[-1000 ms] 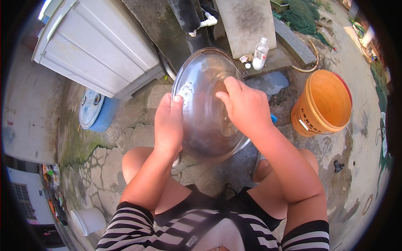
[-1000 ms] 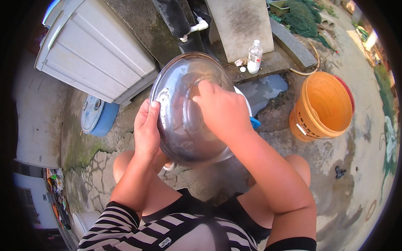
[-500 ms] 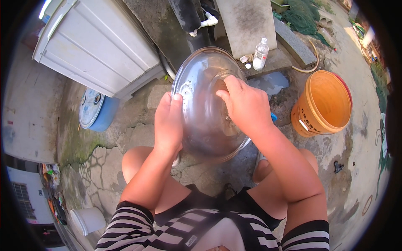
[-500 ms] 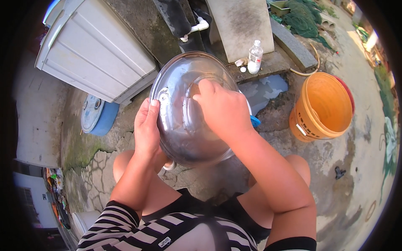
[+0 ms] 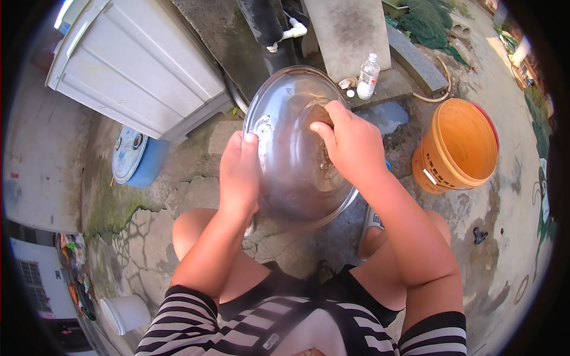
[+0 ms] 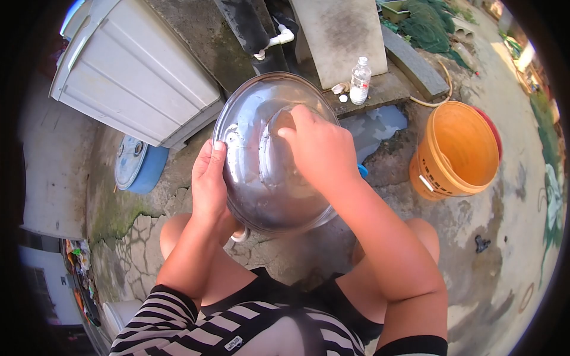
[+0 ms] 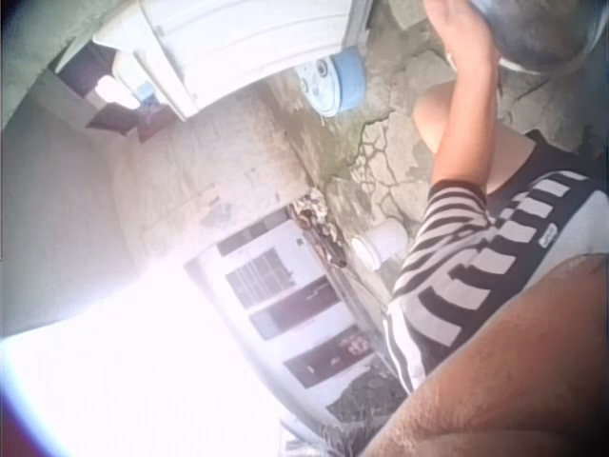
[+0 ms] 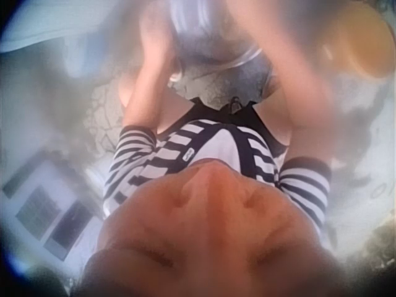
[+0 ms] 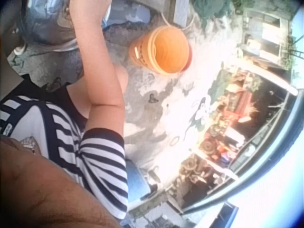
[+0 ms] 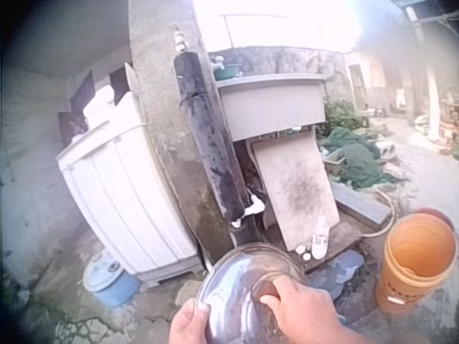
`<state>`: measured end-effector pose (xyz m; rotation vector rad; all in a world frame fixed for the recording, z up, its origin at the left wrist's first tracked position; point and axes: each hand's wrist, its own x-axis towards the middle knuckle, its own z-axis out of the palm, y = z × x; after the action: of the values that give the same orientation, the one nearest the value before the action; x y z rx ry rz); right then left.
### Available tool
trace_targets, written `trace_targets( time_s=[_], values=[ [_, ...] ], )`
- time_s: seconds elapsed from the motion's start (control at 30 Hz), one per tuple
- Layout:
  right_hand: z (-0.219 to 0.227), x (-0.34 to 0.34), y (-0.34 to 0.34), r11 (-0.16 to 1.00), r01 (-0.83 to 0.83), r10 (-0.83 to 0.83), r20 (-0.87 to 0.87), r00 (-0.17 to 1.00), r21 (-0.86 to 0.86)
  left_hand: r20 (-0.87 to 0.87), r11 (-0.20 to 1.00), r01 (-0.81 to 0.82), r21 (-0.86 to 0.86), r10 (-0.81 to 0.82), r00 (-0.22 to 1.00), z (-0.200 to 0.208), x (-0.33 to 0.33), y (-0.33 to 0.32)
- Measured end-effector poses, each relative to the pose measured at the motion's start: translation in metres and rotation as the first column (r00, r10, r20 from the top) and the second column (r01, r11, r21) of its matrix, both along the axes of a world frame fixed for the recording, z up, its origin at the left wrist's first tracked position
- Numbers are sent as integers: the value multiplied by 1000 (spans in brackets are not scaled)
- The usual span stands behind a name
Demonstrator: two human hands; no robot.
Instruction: The person cleans a metal lid by scrubbing its surface with an abrasive pad while holding it over a basin.
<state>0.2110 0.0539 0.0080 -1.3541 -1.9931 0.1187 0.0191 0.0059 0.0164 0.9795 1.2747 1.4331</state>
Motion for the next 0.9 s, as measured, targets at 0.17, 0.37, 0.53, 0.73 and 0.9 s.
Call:
trace_targets(
  time_s=[0.17, 0.37, 0.53, 0.73, 0.9],
  values=[
    [21, 19, 6, 937, -81, -111, -510, 853, -340, 236, 996, -88, 13, 83, 968, -2, -6, 3],
    [1, 19, 9, 913, -49, -81, -297, 951, -404, 342, 985, -158, 71, 125, 931, -13, -16, 4],
    [1, 24, 10, 923, -100, -33, -335, 942, -373, 494, 995, -47, 83, 0, 869, -9, -4, 1],
    [2, 29, 7, 930, -112, -4, -315, 949, -350, 503, 958, 278, -64, -210, 839, -8, -36, -3],
    [9, 32, -2, 928, -156, 95, -190, 977, -339, 567, 914, 378, -145, -236, 789, 10, -45, -8]
  ],
)
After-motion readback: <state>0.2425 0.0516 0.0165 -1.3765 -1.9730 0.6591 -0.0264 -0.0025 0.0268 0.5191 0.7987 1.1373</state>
